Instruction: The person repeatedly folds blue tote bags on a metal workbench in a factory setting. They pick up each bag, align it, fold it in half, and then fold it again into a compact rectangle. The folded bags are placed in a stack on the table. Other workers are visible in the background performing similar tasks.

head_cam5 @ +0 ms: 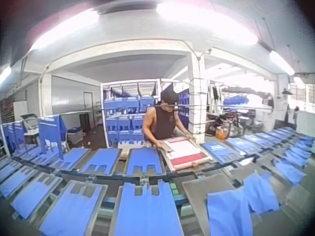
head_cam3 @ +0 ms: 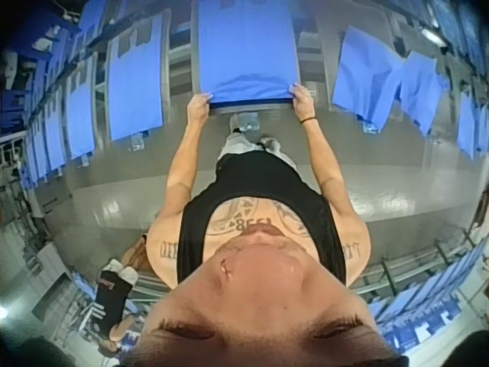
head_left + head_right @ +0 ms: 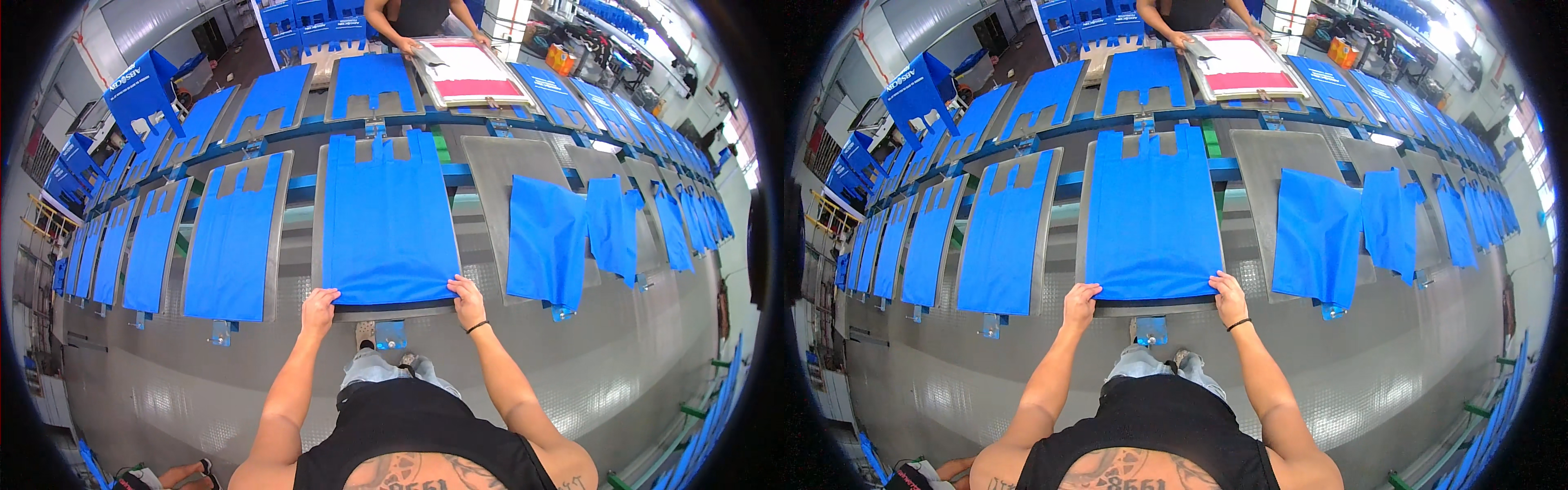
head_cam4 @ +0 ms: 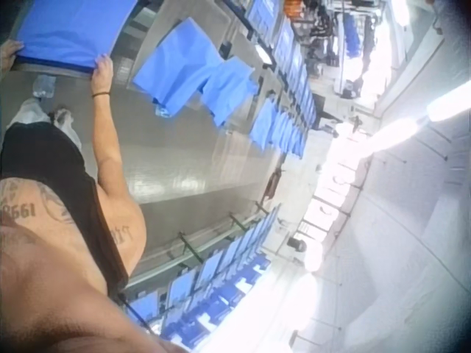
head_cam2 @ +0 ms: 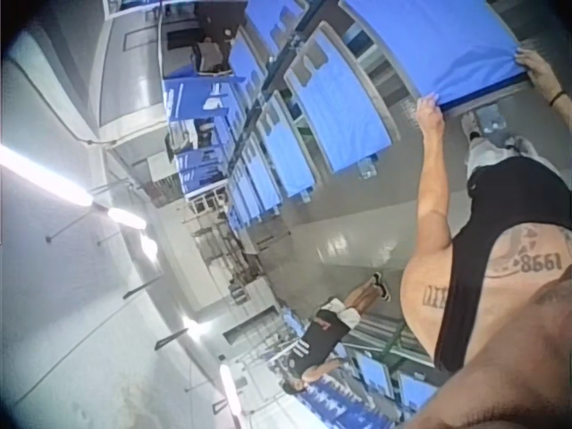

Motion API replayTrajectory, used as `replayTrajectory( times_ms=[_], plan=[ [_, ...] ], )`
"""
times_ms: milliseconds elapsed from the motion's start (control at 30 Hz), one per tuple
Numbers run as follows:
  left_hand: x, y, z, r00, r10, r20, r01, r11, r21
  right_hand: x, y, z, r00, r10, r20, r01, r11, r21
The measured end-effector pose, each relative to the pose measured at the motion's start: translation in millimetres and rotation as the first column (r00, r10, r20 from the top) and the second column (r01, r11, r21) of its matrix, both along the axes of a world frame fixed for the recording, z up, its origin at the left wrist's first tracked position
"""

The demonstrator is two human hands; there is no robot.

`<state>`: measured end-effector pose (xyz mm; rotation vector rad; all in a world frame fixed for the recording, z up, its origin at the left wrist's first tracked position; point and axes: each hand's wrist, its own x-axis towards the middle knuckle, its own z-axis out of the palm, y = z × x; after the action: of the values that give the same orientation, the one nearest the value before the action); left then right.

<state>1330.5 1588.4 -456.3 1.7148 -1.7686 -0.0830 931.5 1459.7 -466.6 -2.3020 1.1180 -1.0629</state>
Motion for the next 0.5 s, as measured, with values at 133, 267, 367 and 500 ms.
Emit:
replayTrajectory(
  times_ms=[133,267,367,500],
  plan=[
    [-4,8,1,1.000,-0.010,-0.020,0.010,1.000,-0.008,-2,10,1,1.000,-0.013,0.001,0.013,1.000,0.008],
    [-7,17,1,1.000,-0.014,-0.023,0.014,1.000,-0.007,-6,18,0,1.000,-0.017,0.010,0.017,0.999,0.029],
    [-12,22,1,1.000,0.011,-0.021,-0.012,1.000,-0.011,-8,23,1,1.000,-0.015,-0.005,0.015,1.000,0.026],
    [-18,31,0,0.999,0.014,-0.029,-0.014,1.000,0.011,-13,28,-2,1.000,-0.010,0.008,0.010,1.000,0.010]
  ],
)
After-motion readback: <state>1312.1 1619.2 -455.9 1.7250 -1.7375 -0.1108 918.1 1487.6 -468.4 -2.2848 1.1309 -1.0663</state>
